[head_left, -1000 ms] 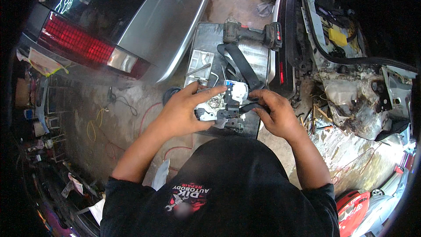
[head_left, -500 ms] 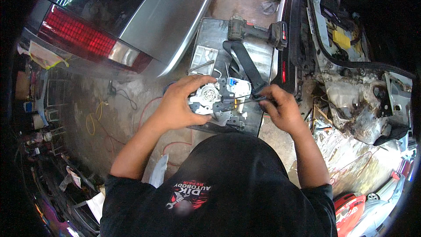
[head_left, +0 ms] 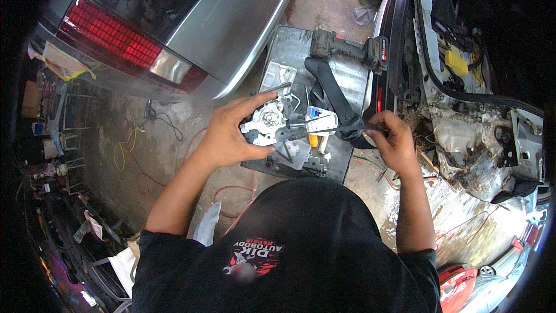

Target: The person holds a seatbelt retractor mechanism and repeatedly threads the seatbelt webbing through its internal components. They pull the webbing through, reposition the mechanism, and continue the threading process without using additional tools.

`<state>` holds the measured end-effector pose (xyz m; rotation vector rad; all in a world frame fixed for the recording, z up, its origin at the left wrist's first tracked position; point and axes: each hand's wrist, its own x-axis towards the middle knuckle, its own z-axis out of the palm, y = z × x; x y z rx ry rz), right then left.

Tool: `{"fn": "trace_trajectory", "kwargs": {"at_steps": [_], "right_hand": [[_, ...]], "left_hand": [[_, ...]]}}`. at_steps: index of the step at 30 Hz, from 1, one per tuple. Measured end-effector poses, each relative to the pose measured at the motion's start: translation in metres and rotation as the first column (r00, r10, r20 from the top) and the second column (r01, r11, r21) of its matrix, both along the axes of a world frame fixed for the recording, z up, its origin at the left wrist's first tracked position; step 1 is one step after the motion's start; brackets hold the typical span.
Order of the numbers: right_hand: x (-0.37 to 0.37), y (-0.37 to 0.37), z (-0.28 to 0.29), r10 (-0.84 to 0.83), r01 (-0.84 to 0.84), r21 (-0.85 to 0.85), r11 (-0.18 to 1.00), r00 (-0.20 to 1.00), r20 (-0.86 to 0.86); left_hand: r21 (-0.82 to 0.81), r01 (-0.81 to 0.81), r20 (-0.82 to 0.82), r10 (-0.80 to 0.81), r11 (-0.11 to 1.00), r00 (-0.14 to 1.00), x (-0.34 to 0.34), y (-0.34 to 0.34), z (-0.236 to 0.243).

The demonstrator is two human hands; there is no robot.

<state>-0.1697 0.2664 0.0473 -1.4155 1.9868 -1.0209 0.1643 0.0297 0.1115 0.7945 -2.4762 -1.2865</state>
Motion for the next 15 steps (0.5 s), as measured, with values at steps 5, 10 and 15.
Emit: {"fn": "trace_trajectory", "kwargs": {"at_steps": [5,10,15], "right_hand": [[0.029,-0.018,0.007,0.119,-0.125,-0.029,0.992,0.982,-0.145],[0.042,-0.028,0.027,0.111,-0.124,-0.052,0.991,0.973,-0.202],[0.022,-0.021,0.015,0.075,-0.092,-0.057,0.994,0.967,-0.245]], "left_hand": [[-0.065,0.061,-0.032,-0.063,0.996,0.998,-0.006,-0.001,-0.004],[-0.042,0.035,-0.020,-0.036,0.998,0.999,-0.006,0.001,-0.003],[-0.092,0.042,0.005,-0.042,0.995,0.999,-0.006,0.005,0.004]]}}
